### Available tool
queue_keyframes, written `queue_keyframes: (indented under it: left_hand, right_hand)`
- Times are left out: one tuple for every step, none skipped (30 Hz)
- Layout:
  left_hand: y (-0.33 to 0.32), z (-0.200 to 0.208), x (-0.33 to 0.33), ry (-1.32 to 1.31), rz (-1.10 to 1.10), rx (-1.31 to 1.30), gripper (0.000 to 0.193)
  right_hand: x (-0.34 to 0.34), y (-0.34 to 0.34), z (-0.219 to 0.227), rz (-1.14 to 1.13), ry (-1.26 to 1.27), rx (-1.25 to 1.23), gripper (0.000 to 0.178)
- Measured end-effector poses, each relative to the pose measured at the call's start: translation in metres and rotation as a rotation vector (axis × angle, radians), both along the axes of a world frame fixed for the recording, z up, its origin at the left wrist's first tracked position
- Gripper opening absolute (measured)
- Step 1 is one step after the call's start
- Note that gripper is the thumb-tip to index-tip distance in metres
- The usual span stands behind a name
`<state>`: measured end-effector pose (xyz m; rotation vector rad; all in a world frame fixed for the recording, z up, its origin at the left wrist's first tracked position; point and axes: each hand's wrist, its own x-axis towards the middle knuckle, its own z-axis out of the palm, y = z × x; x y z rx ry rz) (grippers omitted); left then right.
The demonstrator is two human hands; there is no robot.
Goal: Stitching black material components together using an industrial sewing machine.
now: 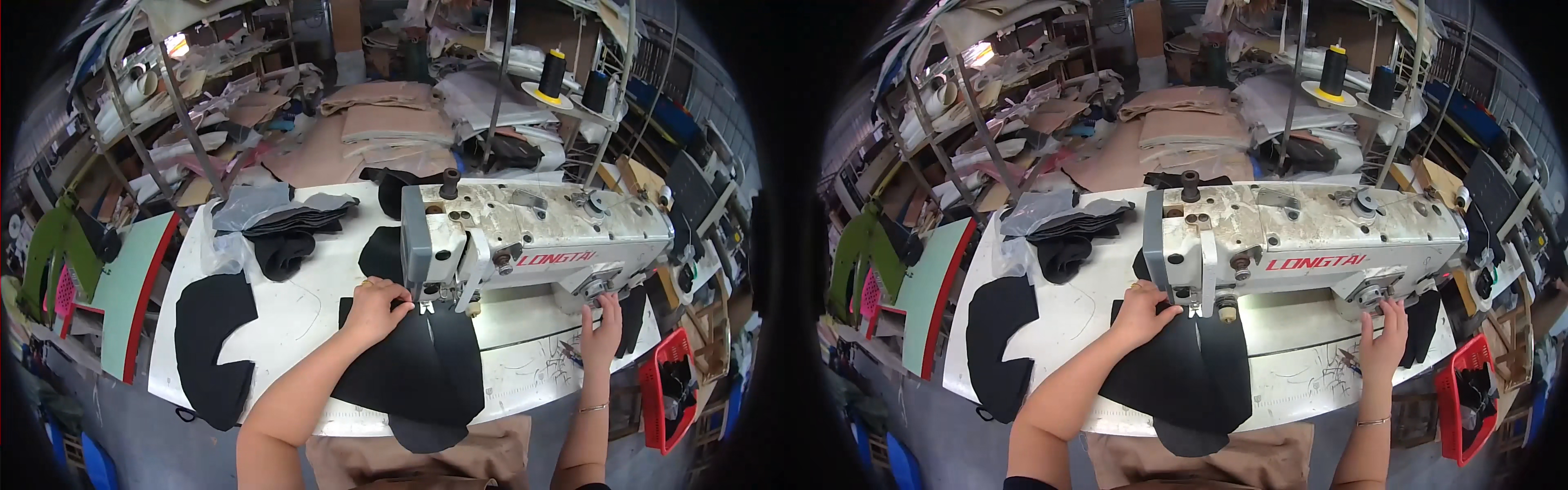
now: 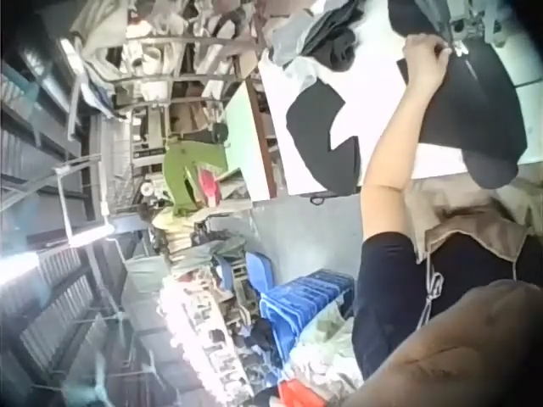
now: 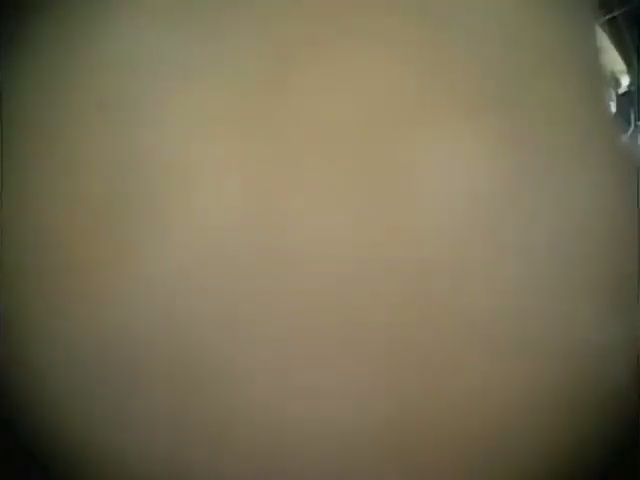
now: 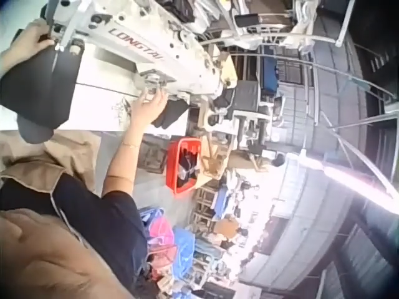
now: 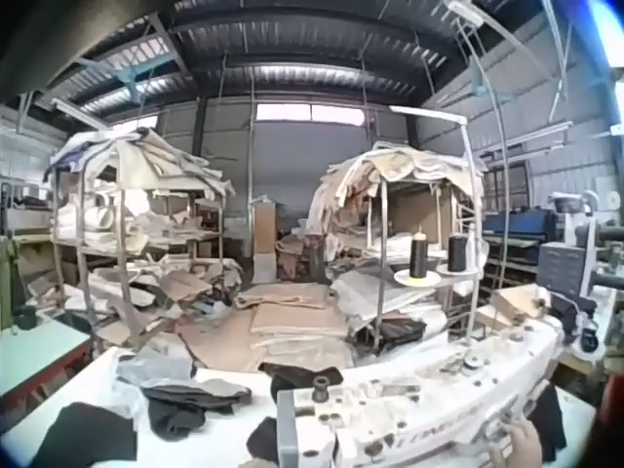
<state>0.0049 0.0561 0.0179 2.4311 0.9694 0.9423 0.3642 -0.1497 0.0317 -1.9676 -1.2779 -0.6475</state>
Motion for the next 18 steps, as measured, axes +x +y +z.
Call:
queue_keyframes:
  left_hand:
    - [0.0,0.0,0.0,0.001,-0.002,0.001,0.024]
    - [-0.001,0.001,0.0,0.005,0.008,-0.003,0.017]
    - [-0.002,0.002,0.0,0.007,0.018,-0.006,0.012]
    - [-0.001,0.001,0.0,0.006,0.017,-0.004,0.012]
    - [-0.001,0.0,-0.001,-0.003,0.015,0.021,0.012]
    - [-0.001,0.0,-0.001,-0.014,0.012,0.044,0.012]
    - [-0.002,0.0,0.0,-0.016,0.012,0.044,0.012]
    - [-0.003,0.001,0.002,-0.024,-0.004,0.019,0.013]
    - [-0.003,0.002,0.001,-0.029,-0.017,-0.004,0.013]
    - [-0.004,0.002,-0.001,-0.027,-0.014,-0.003,0.013]
    - [-0.004,0.002,-0.002,-0.014,-0.011,-0.013,0.013]
    - [-0.003,0.002,-0.002,-0.003,-0.012,-0.023,0.013]
    - [-0.003,0.003,-0.002,-0.004,-0.012,-0.021,0.013]
    - [-0.003,0.003,-0.003,-0.015,-0.033,-0.048,0.014]
    - [-0.003,0.003,-0.003,-0.026,-0.053,-0.074,0.015]
    - [-0.002,0.003,-0.002,-0.028,-0.053,-0.072,0.015]
    - [-0.002,0.002,-0.002,-0.032,-0.064,-0.055,0.014]
    - [-0.003,0.001,-0.002,-0.033,-0.073,-0.04,0.013]
  right_hand:
    - [0.0,-0.001,0.001,-0.027,-0.019,-0.027,0.028]
    - [0.0,-0.002,0.0,-0.029,-0.018,-0.026,0.028]
    - [0.002,-0.003,-0.002,-0.043,0.019,-0.115,0.027]
    - [0.002,-0.004,-0.004,-0.057,0.056,-0.204,0.027]
    - [0.0,-0.004,-0.011,-0.07,0.035,-0.229,0.028]
    - [-0.001,-0.005,-0.014,-0.071,0.034,-0.229,0.028]
    - [-0.003,-0.005,-0.017,-0.078,0.042,-0.221,0.029]
    - [-0.005,-0.006,-0.017,-0.086,0.049,-0.212,0.03]
    - [-0.007,-0.006,-0.013,-0.078,0.098,-0.221,0.03]
    - [-0.01,-0.004,-0.01,-0.075,0.099,-0.22,0.03]
    - [-0.011,-0.001,-0.007,-0.073,0.104,-0.239,0.03]
    - [-0.012,0.0,-0.006,-0.074,0.107,-0.256,0.03]
    - [-0.011,0.0,-0.006,-0.075,0.106,-0.254,0.03]
    - [-0.01,-0.001,-0.008,-0.072,0.098,-0.249,0.03]
    - [-0.009,-0.001,-0.01,-0.069,0.09,-0.245,0.03]
    - [-0.008,-0.001,-0.011,-0.069,0.088,-0.242,0.03]
    - [-0.007,-0.001,-0.012,-0.082,0.095,-0.238,0.03]
    - [-0.007,-0.002,-0.013,-0.092,0.105,-0.234,0.03]
